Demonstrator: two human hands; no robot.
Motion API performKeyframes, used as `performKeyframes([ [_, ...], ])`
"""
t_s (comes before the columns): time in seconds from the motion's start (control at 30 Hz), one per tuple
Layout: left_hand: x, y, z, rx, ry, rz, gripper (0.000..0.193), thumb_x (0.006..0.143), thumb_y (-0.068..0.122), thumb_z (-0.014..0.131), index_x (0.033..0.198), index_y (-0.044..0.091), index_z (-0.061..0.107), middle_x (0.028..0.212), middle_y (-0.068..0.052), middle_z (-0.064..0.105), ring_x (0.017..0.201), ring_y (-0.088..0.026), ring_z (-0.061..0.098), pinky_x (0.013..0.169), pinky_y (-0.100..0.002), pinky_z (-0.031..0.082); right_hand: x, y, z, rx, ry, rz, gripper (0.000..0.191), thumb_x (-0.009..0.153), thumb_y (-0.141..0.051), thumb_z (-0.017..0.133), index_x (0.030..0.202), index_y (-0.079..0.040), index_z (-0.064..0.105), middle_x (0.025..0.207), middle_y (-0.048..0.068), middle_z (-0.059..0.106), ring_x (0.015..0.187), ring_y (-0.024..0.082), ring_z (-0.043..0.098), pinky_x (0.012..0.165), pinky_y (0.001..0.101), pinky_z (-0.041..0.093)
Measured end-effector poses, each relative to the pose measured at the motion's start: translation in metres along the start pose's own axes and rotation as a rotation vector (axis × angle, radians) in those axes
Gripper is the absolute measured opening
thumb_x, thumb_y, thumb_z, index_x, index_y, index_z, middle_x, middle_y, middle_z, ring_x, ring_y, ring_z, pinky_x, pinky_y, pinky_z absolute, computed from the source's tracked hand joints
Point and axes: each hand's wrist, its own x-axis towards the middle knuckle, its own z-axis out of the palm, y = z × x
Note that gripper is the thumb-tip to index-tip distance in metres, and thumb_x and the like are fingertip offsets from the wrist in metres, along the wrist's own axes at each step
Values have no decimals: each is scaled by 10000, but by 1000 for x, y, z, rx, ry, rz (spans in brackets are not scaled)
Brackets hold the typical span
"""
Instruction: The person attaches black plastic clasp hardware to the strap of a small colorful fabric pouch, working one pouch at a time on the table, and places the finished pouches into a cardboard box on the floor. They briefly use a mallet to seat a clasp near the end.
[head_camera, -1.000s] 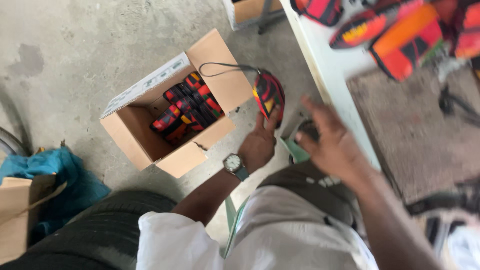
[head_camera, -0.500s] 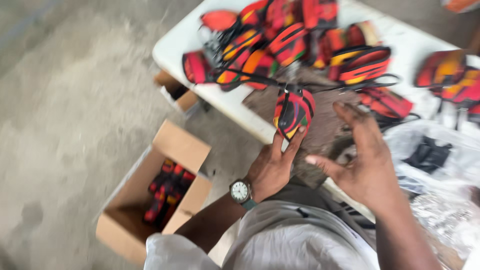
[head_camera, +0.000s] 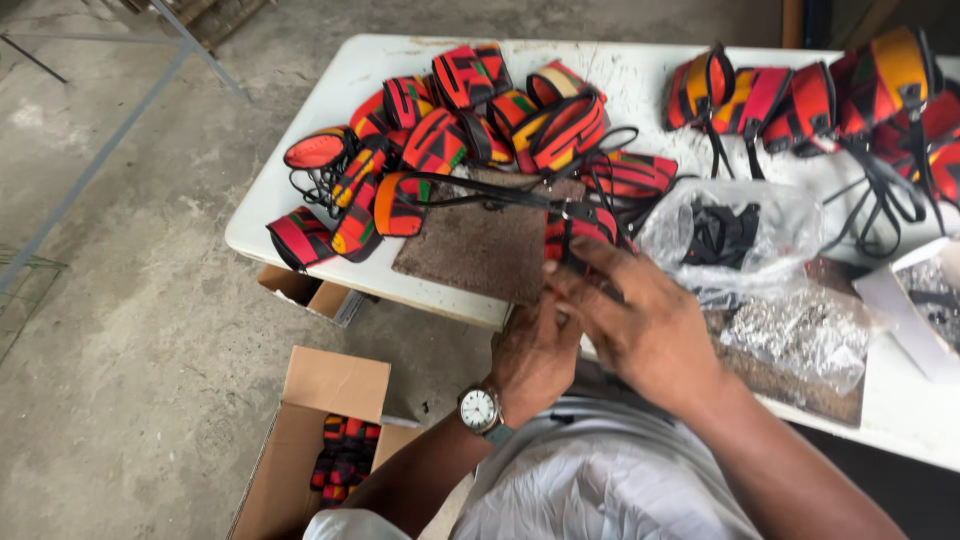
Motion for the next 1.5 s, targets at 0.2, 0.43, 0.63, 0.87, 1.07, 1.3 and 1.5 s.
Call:
performKeyframes([
  [0.2,-11,0,-4,-86,1,-17,400,902,66,594,1302,66,609,1232,-235,521,1083,-428,587,877,-541,484,-8,2,10,34,0,-3,358,846,-123,789,1199,-123,726,1245,64,695,982,267,703,795,396,593],
  [0.43,-49,-33,-3,-688,301,-297,508,1024,125,647,1506,102,488,1126,-177,732,980,-285,753,795,-379,606,-37,6,-17,203,64,206,152,926,-5,790,1057,-20,715,1082,127,740,1059,244,754,824,314,603],
  [0.63,-39,-130,24,-1818,531,-895,465,882,-62,625,1302,39,452,1034,-224,755,993,-277,714,667,-334,531,-93,-12,2,419,-45,-51,148,828,-60,805,935,-60,703,1013,92,753,843,185,749,688,312,610],
  [0.87,3,-120,57,-1836,475,-274,547,929,-58,666,1384,92,402,1209,-182,700,1146,-227,663,1001,-375,523,-98,-6,73,342,-256,-161,387,671,-37,741,1057,-38,707,1137,109,725,917,245,732,701,381,592],
  [1.07,16,-131,55,-1479,100,-212,336,1036,69,661,1348,39,539,1252,-120,715,1211,-155,653,1093,-310,502,-112,-18,73,486,-267,-83,303,771,-60,774,1062,-55,691,1172,110,712,862,222,719,693,352,595],
  [1.3,18,-123,43,-1141,-130,-327,203,990,67,693,1184,37,645,1119,-77,731,1060,-139,695,935,-295,572,-105,-9,72,420,-263,4,316,772,-21,782,1078,-35,704,1098,108,724,879,226,735,697,336,598],
  [1.5,16,-124,28,-585,10,-5,209,955,97,724,1152,41,683,1135,-123,696,1015,-262,697,860,-344,550,-114,-7,70,419,-208,78,302,773,-29,798,1057,-15,696,1061,125,726,839,233,736,691,326,594],
])
